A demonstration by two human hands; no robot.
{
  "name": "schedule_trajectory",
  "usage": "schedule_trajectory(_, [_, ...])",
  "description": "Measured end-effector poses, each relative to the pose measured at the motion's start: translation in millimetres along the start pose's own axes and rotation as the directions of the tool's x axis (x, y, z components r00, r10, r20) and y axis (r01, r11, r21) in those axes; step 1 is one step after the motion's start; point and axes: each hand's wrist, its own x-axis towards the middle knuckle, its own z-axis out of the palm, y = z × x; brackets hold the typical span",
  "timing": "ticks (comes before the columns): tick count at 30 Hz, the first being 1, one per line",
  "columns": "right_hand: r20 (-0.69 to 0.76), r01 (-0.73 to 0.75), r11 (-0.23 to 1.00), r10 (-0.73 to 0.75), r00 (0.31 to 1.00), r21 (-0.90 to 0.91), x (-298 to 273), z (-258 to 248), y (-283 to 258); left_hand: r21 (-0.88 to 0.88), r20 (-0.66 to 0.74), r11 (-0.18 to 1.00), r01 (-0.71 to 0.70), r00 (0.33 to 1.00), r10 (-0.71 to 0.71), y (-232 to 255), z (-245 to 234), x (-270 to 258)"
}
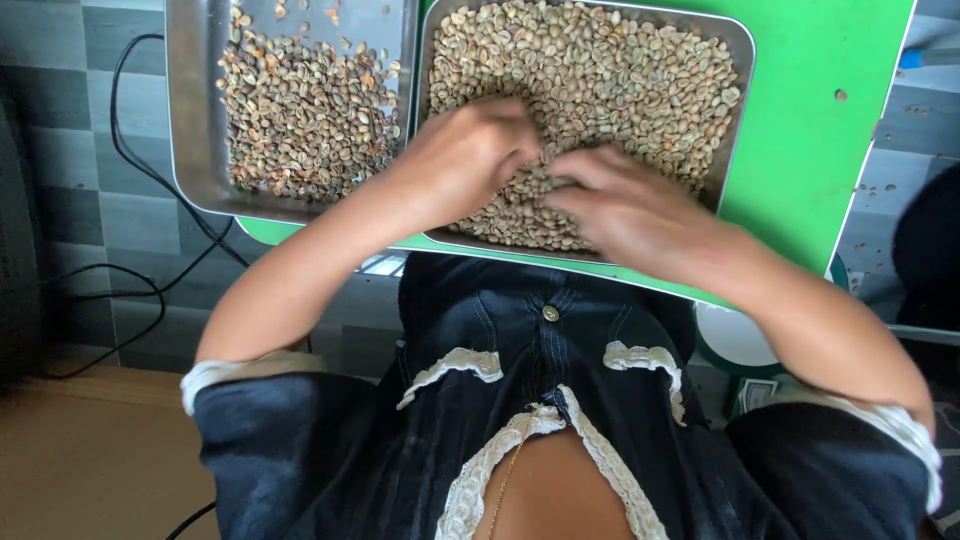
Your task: Manually sorting green coffee beans by sifting through them and picking out defects into a separate tray.
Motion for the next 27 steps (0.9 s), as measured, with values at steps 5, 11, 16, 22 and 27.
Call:
schedule_trajectory(5, [-0.223, -0.078, 0.990, 0.050, 0.974, -0.119, -45.0, -4.0, 32.3, -0.061, -0.031, 0.998, -0.031, 0.999, 0.029, -0.6, -19.0, -13.9])
schedule_trajectory(11, [-0.639, 0.025, 0.999, -0.033, 0.768, -0.022, -26.8, -8.9, 46.2, 0.123, -0.096, 0.990, -0.071, 0.992, 0.083, -2.7, 14.1, 34.2])
schedule_trajectory(16, [-0.717, 0.040, 0.999, -0.054, 0.695, -0.036, -3.9, -2.9, 48.3, 0.457, -0.077, 0.889, -0.030, 0.994, 0.074, -11.7, 49.2, 56.3])
schedule_trajectory(22, [-0.752, 0.029, 1.000, -0.012, 0.660, 0.010, -0.7, 1.7, 45.1, 0.568, -0.240, 0.822, 0.032, 0.962, 0.128, -15.0, 62.1, 51.9])
schedule_trajectory(27, [-0.709, 0.008, 0.999, -0.035, 0.704, -0.041, 5.0, 2.2, 49.9, 0.386, -0.188, 0.920, 0.064, 0.982, 0.011, -8.2, 50.3, 50.4])
